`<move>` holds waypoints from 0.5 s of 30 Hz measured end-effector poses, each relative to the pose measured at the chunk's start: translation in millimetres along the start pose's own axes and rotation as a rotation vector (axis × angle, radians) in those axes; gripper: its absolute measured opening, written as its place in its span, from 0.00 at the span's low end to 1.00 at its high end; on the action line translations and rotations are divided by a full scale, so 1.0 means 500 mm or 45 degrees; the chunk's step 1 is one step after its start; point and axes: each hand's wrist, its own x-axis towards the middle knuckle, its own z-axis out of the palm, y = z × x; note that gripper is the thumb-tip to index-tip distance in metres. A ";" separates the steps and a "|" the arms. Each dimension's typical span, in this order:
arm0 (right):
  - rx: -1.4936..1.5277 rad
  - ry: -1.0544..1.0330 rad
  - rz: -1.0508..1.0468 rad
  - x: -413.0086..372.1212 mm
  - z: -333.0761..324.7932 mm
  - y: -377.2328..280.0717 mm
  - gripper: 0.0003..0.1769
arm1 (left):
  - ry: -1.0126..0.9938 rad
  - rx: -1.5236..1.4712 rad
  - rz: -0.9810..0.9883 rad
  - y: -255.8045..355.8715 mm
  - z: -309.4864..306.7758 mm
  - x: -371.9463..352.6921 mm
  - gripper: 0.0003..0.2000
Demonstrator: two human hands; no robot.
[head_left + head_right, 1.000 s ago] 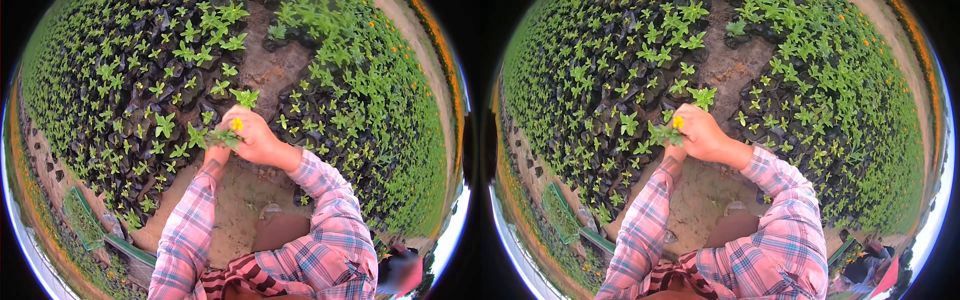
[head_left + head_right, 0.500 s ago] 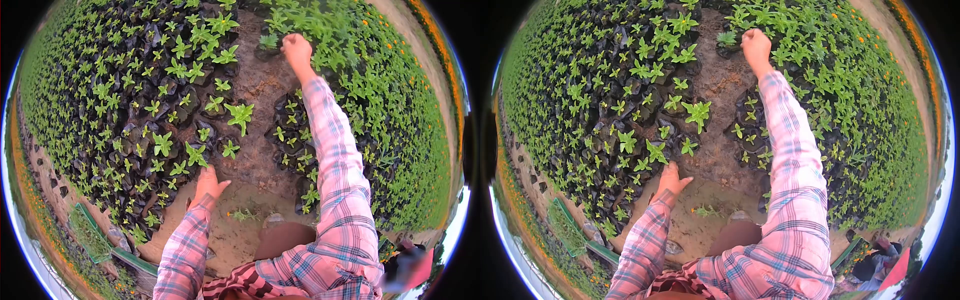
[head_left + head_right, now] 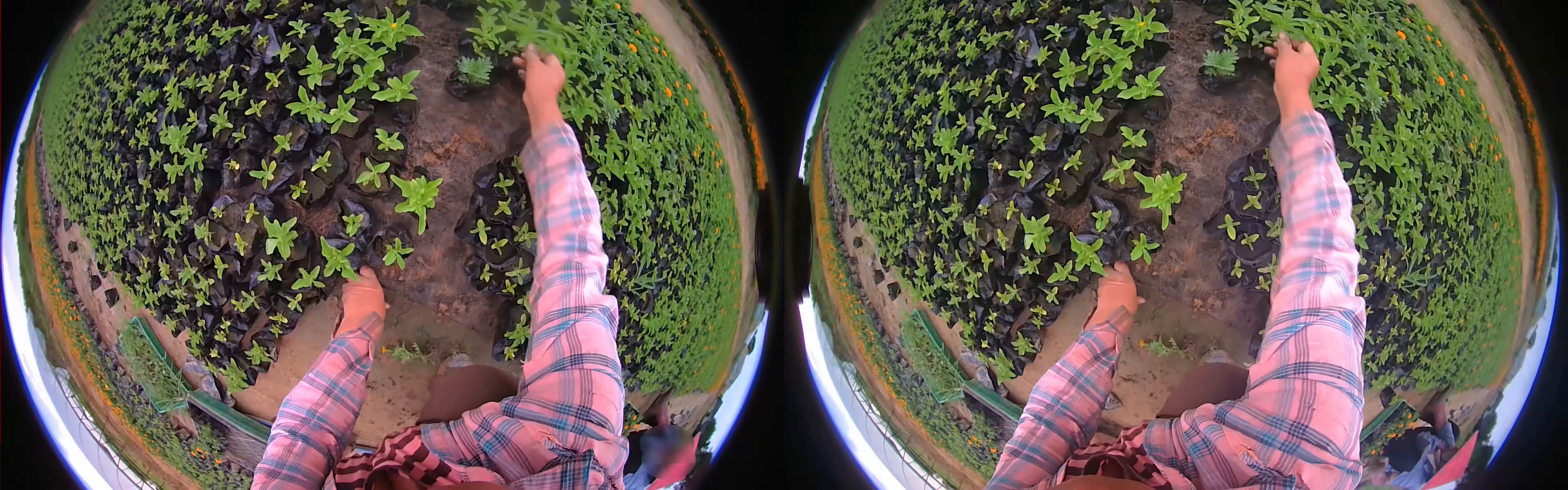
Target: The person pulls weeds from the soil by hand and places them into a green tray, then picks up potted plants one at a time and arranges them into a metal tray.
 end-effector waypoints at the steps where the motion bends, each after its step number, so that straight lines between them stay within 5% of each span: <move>1: 0.101 -0.129 0.057 -0.010 -0.020 -0.014 0.13 | 0.010 0.005 0.001 0.000 0.003 0.000 0.44; 6: -0.916 -1.502 0.597 -0.148 -0.076 -0.128 0.13 | 0.050 0.041 -0.004 0.007 0.006 0.002 0.44; 8: -0.983 -0.963 -0.366 -0.105 -0.062 -0.029 0.12 | 0.052 0.047 0.006 0.006 0.003 0.000 0.45; 9: -1.005 -0.710 -0.583 -0.083 -0.048 -0.032 0.13 | 0.051 0.054 0.005 0.008 0.003 0.001 0.45; 12: -0.955 -0.556 -0.326 -0.045 -0.012 -0.033 0.14 | 0.034 0.034 0.005 0.002 0.003 0.002 0.45; 15: -1.090 -0.594 -0.483 -0.050 0.007 -0.012 0.19 | 0.052 0.002 0.006 0.008 0.001 0.003 0.44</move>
